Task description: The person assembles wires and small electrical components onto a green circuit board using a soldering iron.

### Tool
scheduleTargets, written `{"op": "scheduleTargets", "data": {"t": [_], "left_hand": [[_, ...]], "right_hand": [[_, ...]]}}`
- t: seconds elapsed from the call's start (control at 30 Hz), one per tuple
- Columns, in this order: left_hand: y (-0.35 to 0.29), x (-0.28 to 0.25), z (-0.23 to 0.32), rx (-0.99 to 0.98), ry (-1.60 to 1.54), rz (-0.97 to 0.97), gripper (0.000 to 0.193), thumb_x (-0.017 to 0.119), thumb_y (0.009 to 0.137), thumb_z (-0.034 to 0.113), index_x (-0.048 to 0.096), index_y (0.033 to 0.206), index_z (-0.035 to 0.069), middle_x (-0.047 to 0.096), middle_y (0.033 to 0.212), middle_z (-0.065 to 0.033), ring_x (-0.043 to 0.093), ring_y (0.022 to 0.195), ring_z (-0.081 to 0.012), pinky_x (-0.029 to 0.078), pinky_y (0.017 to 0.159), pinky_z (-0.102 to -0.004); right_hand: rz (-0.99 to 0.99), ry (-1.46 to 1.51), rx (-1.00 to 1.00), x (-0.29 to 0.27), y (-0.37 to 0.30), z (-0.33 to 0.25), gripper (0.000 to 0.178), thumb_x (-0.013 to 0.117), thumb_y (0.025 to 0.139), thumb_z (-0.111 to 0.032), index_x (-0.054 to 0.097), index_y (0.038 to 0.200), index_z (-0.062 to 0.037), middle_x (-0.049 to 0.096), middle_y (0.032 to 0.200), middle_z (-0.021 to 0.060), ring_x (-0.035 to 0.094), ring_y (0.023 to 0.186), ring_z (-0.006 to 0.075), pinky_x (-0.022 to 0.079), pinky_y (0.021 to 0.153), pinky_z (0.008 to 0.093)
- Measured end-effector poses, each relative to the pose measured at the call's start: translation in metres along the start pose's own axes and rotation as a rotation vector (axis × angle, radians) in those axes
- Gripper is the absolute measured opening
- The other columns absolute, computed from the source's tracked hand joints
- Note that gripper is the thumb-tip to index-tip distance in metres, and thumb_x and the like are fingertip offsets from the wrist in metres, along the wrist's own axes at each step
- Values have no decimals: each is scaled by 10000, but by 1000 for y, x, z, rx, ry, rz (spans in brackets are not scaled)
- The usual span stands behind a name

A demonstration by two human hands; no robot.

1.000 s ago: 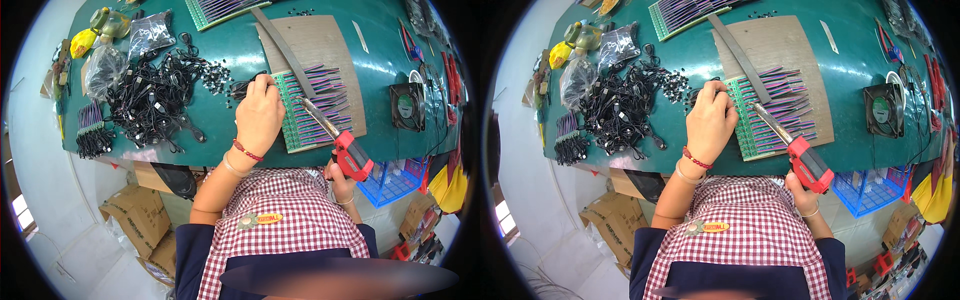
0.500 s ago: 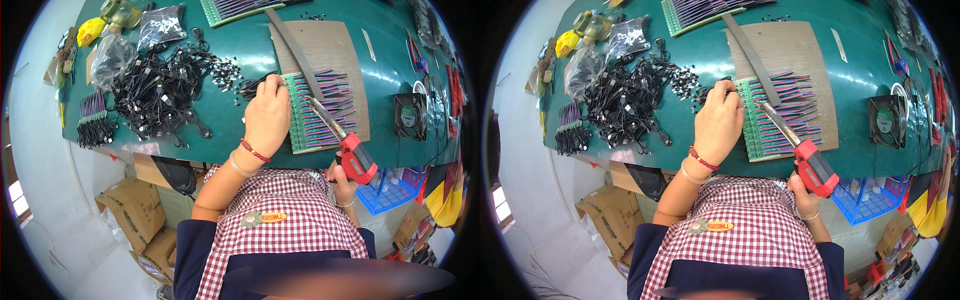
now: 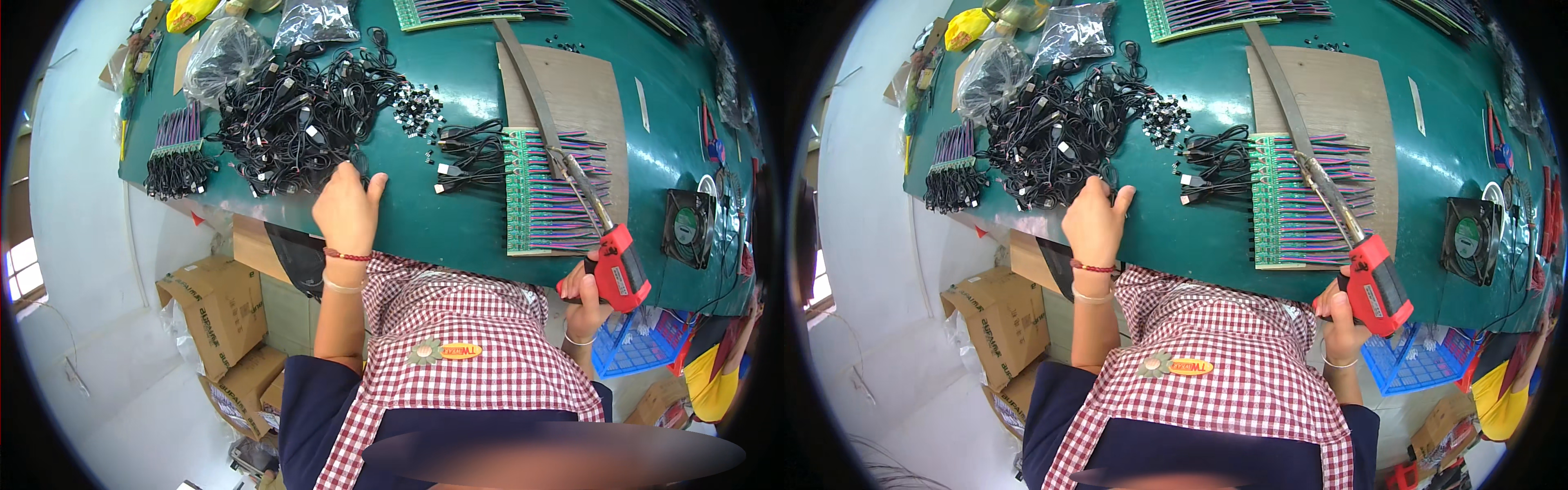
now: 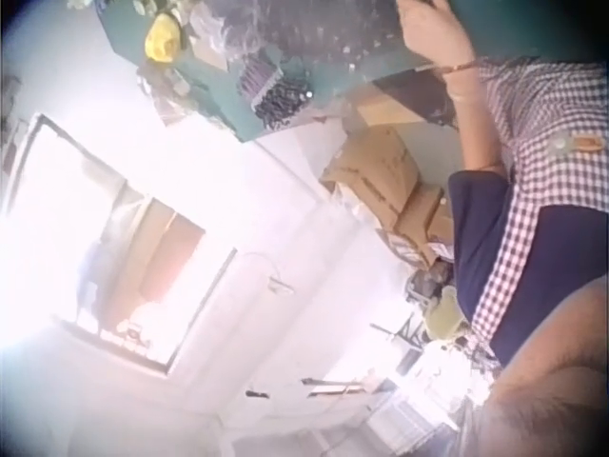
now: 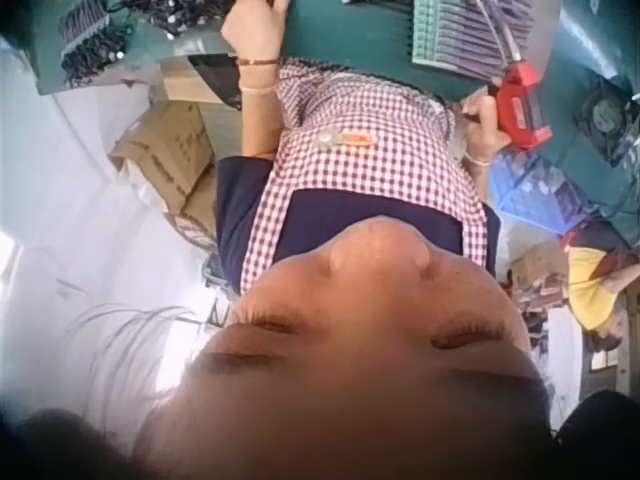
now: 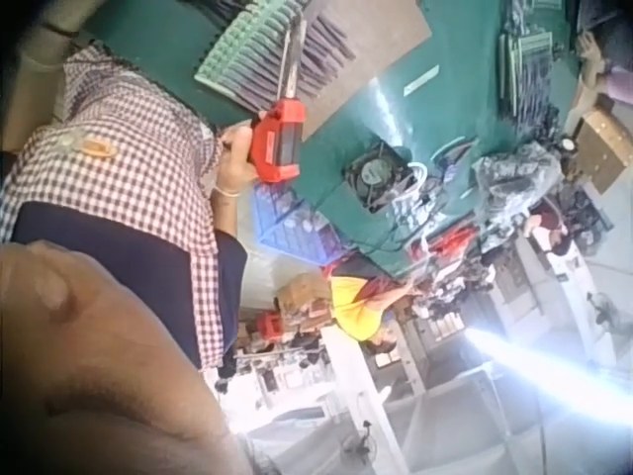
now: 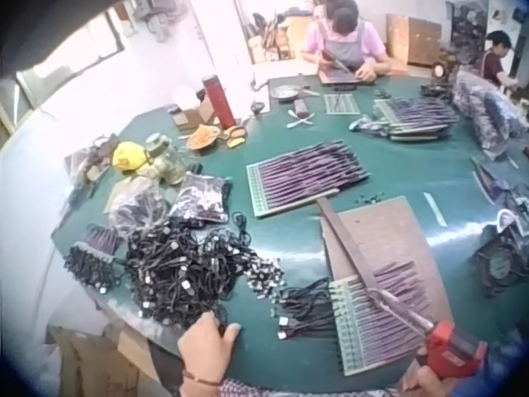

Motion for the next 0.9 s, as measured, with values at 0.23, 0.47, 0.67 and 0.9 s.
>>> {"op": "scheduleTargets", "data": {"t": [0.23, 0.47, 0.67, 0.9], "left_hand": [[-13, -20, 19, 178, -895, -251, 47, 501, 819, 26, 479, 852, -1, 565, 708, -86, 571, 651, -204, 460, 610, -295], [-30, -35, 68, 173, -1612, -890, 245, 340, 828, -60, 394, 1060, -2, 527, 758, -73, 519, 654, -114, 453, 625, -249], [-37, -37, 83, 253, -1556, -1152, 283, 354, 822, -69, 384, 1099, -17, 527, 763, -80, 520, 655, -113, 449, 613, -240], [-50, -22, 99, 247, -1644, -840, 292, 495, 835, -20, 387, 1106, -1, 544, 839, -43, 539, 689, -93, 440, 582, -221]], "right_hand": [[-21, 113, 7, 17, 6, -21, 339, 506, 865, -131, 419, 1147, 36, 396, 596, 29, 391, 484, 115, 375, 458, 250], [-93, 57, 100, 69, 39, -39, 456, 621, 780, -25, 425, 1188, 30, 599, 861, 113, 586, 783, 176, 480, 701, 285], [-217, 15, 120, 76, 49, -41, 185, 624, 815, -44, 582, 992, -8, 605, 894, 37, 571, 838, 94, 474, 727, 245], [-268, -17, 153, 79, 38, -43, 95, 616, 823, -31, 591, 913, -13, 599, 824, 25, 573, 773, 88, 475, 683, 248]]}}
Point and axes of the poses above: each hand's wrist, its own y-axis towards the middle knuckle, its own x-axis out of the palm, z = x × y, the point moved 1 cm from there along y, towards the middle knuckle
